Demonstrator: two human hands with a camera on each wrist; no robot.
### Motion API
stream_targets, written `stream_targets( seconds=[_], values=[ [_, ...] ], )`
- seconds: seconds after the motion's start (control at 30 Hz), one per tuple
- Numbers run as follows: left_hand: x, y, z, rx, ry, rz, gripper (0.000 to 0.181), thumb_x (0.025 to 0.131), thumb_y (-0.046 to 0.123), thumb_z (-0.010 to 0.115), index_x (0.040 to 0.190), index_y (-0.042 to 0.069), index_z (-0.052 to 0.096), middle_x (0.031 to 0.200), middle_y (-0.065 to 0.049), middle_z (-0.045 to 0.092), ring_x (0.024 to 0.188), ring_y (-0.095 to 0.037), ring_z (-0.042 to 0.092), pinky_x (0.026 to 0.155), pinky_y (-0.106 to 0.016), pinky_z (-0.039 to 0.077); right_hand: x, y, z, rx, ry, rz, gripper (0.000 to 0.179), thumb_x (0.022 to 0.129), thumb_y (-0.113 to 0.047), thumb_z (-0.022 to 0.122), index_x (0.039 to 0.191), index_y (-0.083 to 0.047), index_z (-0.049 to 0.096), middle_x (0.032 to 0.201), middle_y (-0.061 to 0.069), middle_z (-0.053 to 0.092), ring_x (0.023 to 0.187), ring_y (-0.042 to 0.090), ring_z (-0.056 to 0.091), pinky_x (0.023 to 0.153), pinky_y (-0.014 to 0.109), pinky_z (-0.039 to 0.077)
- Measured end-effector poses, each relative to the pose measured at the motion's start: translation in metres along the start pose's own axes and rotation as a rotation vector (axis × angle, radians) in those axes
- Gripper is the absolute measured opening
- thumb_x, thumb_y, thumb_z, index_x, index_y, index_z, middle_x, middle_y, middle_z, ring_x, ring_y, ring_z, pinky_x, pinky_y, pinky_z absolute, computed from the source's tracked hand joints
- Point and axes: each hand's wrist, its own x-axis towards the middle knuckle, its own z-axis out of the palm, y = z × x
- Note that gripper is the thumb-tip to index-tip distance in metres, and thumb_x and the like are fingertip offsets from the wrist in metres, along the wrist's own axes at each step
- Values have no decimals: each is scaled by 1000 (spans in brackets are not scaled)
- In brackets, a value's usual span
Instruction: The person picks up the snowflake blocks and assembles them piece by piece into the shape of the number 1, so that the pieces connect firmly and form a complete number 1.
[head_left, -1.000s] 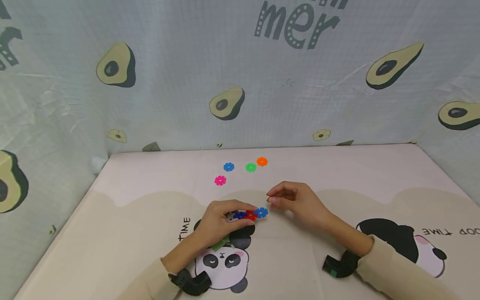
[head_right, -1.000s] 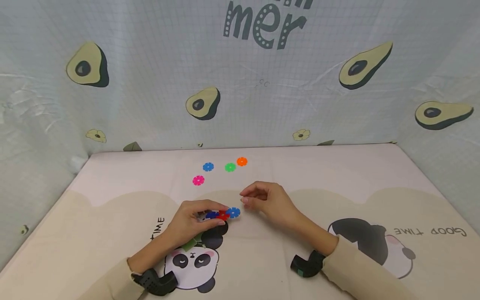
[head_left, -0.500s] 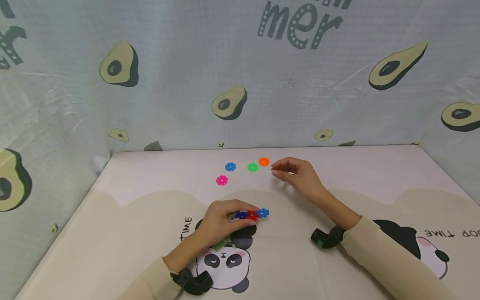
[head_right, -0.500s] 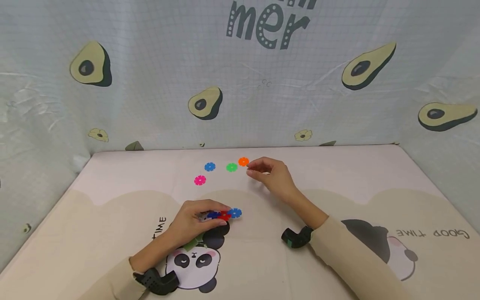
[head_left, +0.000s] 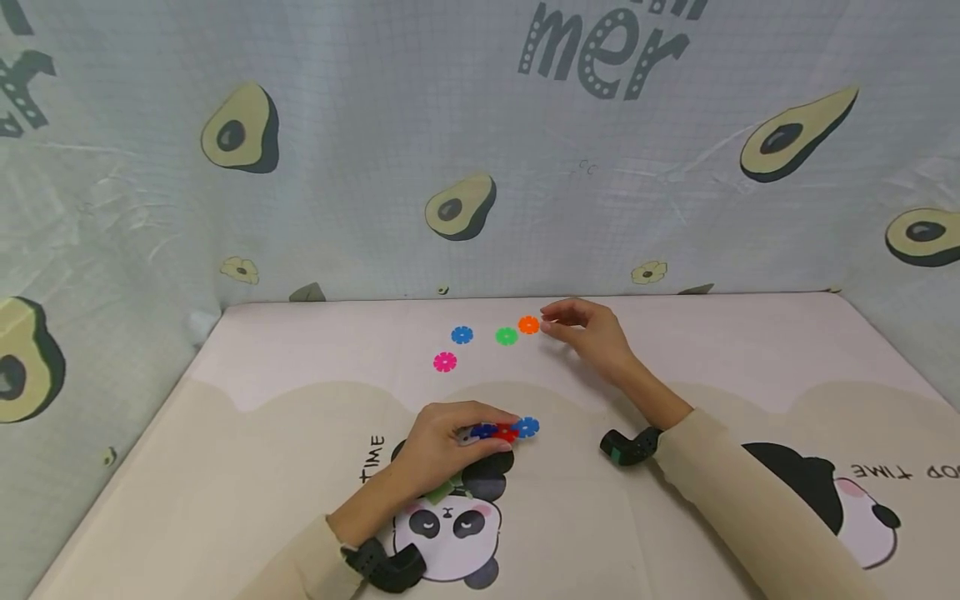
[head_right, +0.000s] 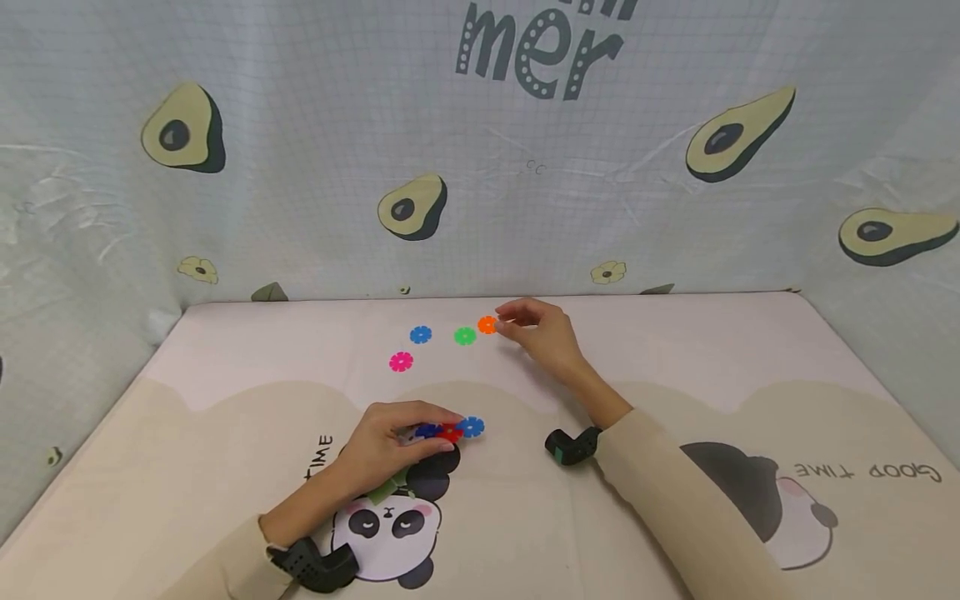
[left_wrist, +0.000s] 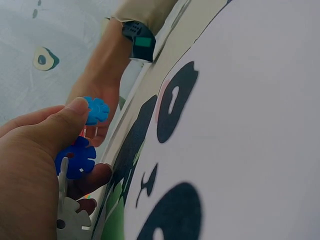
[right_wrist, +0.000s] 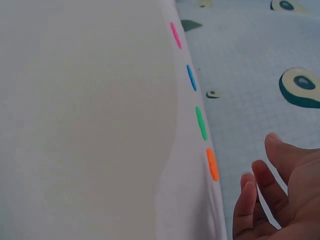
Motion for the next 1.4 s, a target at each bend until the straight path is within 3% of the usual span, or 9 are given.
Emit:
stream_targets(
  seconds=[0.3,0.6,0.9,1.23,1.4],
  values=[
    [0,0,0,5,-5,-5,28,82,20,76,110,19,73,104,15,69,101,-4,62,88,-26,49,5,7,5,-76,15,20,27,89,-23,70,113,-11,67,108,6,67,98,23,60,64,28,51],
    [-1,-1,0,-2,-7,-9,29,82,19,76,111,18,73,105,14,69,101,-6,63,88,-27,49,13,10,8,-116,-42,-2,31,88,-21,71,117,-10,66,110,6,65,91,22,57,63,28,49],
    [-1,0,0,-4,-5,-15,28,82,20,76,110,18,73,105,15,69,101,-6,63,88,-27,49,20,7,11,-203,-87,-46,33,86,-18,73,118,-11,67,113,4,66,92,22,58,81,33,47],
    [-1,-2,1,-1,3,5,28,82,20,76,109,17,73,104,12,70,99,-7,63,87,-27,49,26,7,17,-261,-96,-30,32,86,-16,71,118,-12,68,107,5,65,83,21,52,69,30,42],
    [-1,-2,1,-3,0,-3,28,82,20,76,110,18,73,104,12,69,99,-7,63,87,-28,49,28,5,21,-257,-77,-23,31,86,-15,72,117,-11,68,110,5,66,86,22,52,72,31,42]
  ],
)
